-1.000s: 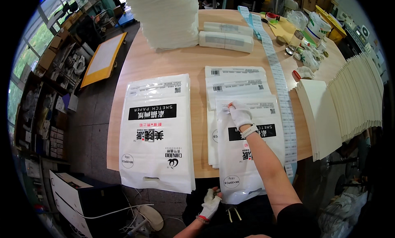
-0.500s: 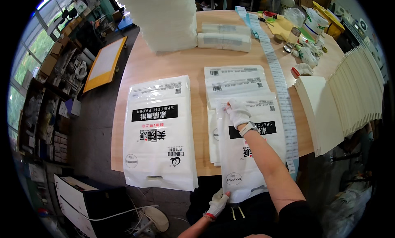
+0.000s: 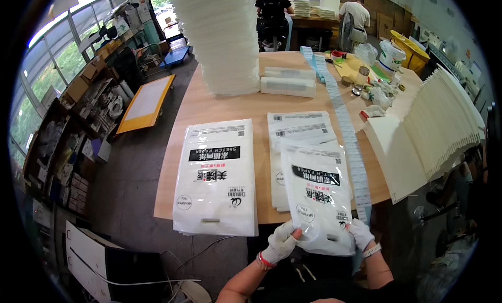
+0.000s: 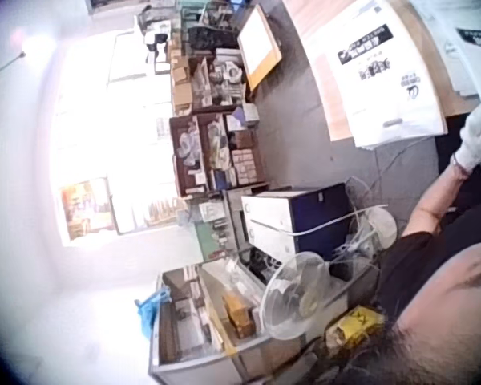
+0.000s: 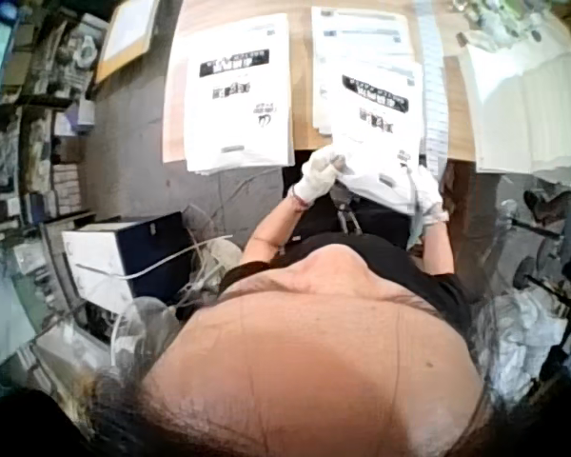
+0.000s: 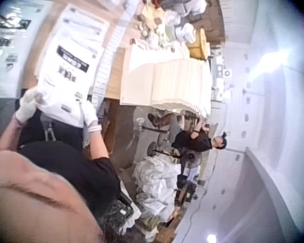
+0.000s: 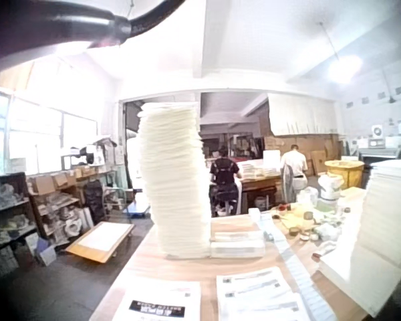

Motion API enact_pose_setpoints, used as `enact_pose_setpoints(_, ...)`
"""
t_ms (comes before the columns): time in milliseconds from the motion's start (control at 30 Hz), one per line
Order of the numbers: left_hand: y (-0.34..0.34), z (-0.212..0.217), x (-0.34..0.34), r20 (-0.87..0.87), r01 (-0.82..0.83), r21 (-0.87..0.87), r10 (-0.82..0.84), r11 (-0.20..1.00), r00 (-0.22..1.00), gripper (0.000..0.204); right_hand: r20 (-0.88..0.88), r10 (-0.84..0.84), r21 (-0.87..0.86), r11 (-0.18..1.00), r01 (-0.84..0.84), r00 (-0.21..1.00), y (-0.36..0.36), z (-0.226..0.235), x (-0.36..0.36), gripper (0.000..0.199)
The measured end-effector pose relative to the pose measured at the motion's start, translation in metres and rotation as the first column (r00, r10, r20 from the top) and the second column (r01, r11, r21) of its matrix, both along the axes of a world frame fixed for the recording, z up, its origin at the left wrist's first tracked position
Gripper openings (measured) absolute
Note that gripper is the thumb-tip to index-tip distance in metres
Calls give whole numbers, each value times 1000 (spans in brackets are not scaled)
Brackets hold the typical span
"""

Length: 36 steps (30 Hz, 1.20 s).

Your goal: The person repeatedly picks up stacks of white paper, folds them, and places them into white plastic bags labeled 'Sketch Paper'. The person then places the filled bags onto a pile on the table.

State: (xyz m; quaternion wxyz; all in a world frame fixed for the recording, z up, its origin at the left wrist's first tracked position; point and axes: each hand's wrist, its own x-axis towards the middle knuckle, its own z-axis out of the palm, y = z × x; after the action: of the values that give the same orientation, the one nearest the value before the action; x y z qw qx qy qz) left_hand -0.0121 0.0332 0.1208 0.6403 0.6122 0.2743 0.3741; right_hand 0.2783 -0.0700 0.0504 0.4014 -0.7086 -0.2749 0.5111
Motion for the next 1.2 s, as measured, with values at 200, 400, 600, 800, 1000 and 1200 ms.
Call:
enact_pose_setpoints(200, -8, 29, -90, 212, -644, 124, 614, 755, 760, 22, -81, 14, 404, 915, 20, 997, 85, 32, -118, 23)
enact_pose_setpoints(400, 92, -45, -272, 188, -790, -414, 891, 453, 413, 28, 268, 579, 57, 789, -612, 770, 201, 61, -237, 37)
enact_pose_setpoints(600, 107, -103, -316, -173, -841, -346, 853, 416, 493, 40, 481, 471, 172, 776, -606, 740, 205, 37, -238, 34)
enact_pose_setpoints(800, 25, -158, -290, -280, -931, -326, 924, 163, 260, 23, 752, 215, 247, 785, -569, 624, 118, 26, -61, 23)
enact_pose_setpoints(1000, -64, -298, -255, -662, -841, -84, 601, 534, 448, 22, 961, -26, 6, 997, -71, -274, -9, 63, 160, 38)
enact_pose_setpoints(1200, -53, -105, -43, -590, -281, 276, 393, 919, 705, 6, 957, 122, -99, 990, -102, 262, -31, 56, 237, 47)
